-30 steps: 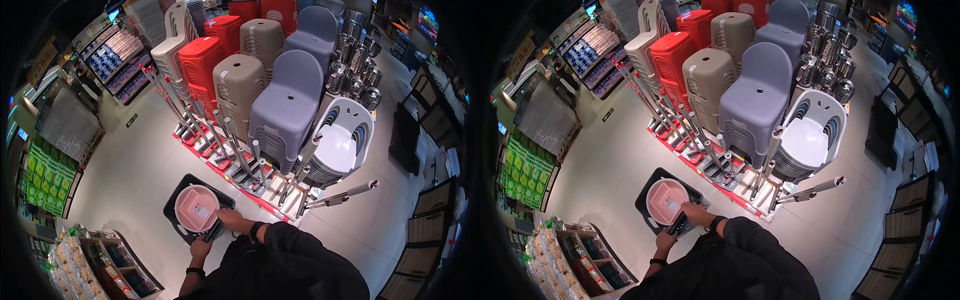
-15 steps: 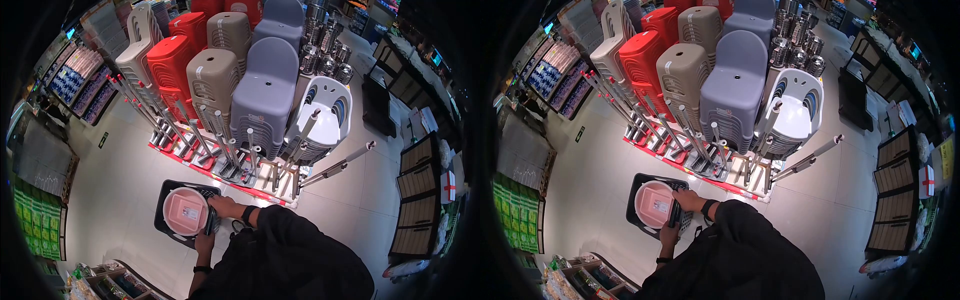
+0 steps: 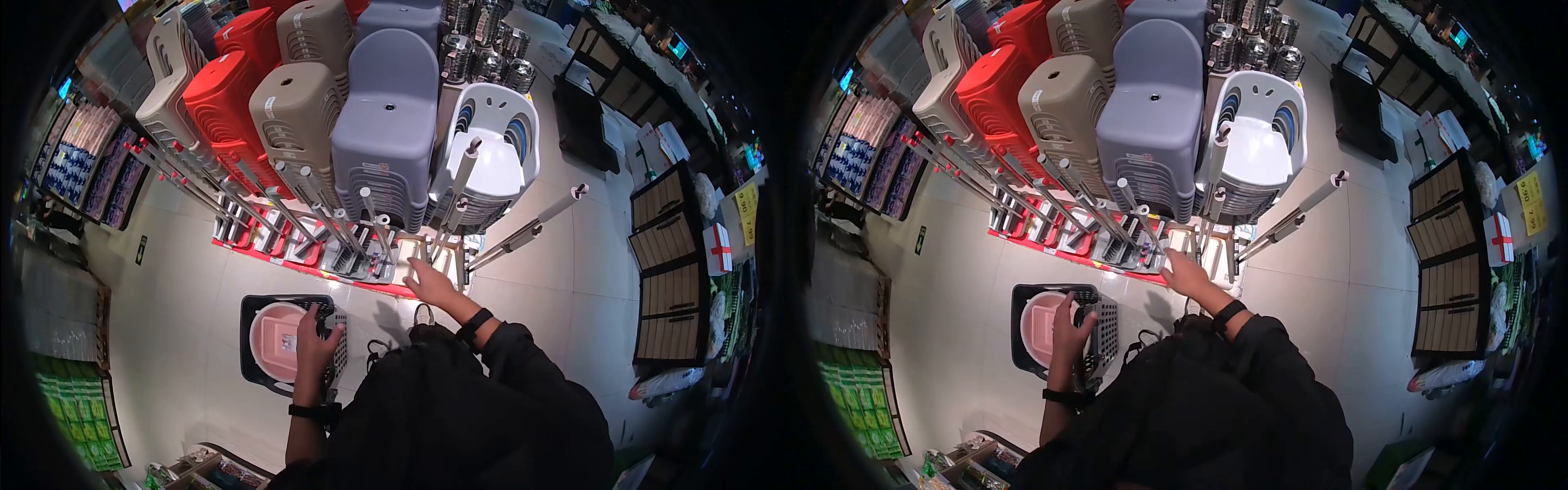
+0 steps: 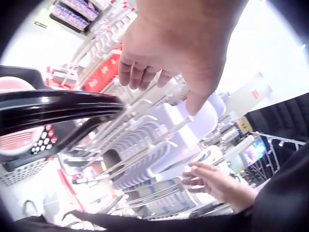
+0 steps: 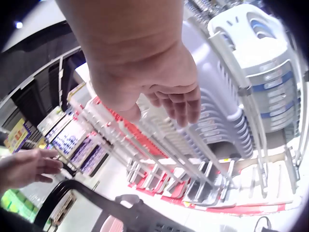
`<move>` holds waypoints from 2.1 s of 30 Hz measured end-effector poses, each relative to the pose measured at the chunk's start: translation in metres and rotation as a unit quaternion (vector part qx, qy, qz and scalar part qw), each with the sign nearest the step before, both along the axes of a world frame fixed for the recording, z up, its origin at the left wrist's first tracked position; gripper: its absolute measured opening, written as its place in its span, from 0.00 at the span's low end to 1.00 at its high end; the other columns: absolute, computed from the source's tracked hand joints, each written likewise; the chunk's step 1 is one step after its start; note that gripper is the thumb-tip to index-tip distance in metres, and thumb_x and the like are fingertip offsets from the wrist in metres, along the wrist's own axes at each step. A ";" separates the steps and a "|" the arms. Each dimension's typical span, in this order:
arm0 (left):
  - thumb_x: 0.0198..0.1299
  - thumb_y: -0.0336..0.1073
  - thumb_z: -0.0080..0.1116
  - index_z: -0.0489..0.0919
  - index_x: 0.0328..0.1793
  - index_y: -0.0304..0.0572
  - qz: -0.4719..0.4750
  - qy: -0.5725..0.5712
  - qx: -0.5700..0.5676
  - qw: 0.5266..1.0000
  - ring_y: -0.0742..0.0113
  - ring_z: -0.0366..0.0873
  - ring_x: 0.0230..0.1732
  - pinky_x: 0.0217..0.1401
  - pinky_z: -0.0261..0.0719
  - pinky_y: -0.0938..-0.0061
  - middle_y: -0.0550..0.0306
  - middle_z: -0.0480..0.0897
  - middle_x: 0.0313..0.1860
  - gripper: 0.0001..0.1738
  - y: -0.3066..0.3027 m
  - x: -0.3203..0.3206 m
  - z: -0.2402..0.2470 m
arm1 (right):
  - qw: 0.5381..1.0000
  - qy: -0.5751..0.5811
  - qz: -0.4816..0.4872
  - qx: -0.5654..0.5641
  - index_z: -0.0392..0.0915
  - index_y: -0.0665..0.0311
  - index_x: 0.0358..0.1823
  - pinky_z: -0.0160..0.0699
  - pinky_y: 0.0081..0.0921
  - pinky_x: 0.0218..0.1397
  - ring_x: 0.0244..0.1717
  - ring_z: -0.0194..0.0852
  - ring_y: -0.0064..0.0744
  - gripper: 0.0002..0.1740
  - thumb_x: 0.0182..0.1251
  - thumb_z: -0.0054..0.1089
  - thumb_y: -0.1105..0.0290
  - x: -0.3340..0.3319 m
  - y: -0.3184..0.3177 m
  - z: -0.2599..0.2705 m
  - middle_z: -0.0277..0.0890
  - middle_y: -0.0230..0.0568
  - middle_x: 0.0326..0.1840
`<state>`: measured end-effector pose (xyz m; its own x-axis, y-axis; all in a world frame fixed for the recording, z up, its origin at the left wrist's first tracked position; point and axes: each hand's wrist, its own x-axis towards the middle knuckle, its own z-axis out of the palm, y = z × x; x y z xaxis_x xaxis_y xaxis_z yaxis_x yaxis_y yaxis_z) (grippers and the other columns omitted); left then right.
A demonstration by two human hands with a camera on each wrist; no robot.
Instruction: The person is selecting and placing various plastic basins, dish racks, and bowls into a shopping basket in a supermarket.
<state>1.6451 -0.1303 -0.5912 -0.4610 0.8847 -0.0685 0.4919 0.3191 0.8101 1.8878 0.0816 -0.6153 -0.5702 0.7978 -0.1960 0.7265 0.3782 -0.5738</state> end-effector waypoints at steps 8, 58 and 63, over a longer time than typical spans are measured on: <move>0.60 0.46 0.66 0.51 0.79 0.34 -0.163 -0.282 0.131 0.937 0.50 0.54 0.79 0.76 0.56 0.57 0.35 0.57 0.77 0.49 0.235 0.071 0.064 | 0.968 0.109 -0.205 0.097 0.56 0.74 0.71 0.63 0.41 0.71 0.69 0.63 0.58 0.43 0.64 0.60 0.53 0.080 0.088 0.025 0.64 0.65 0.68; 0.56 0.57 0.66 0.57 0.76 0.27 0.000 -0.187 0.038 0.982 0.48 0.65 0.72 0.73 0.61 0.64 0.33 0.65 0.72 0.53 0.315 0.000 -0.034 | 0.996 -0.062 -0.005 -0.066 0.53 0.67 0.73 0.71 0.46 0.64 0.62 0.72 0.61 0.45 0.64 0.57 0.47 -0.071 0.110 -0.026 0.69 0.65 0.64; 0.60 0.61 0.58 0.74 0.63 0.32 0.024 -0.195 -0.044 0.980 0.51 0.78 0.58 0.63 0.71 0.63 0.40 0.81 0.55 0.39 0.322 -0.003 -0.047 | 0.988 -0.111 -0.024 -0.109 0.53 0.68 0.73 0.71 0.47 0.63 0.59 0.74 0.62 0.44 0.64 0.57 0.49 -0.100 0.121 -0.025 0.73 0.66 0.59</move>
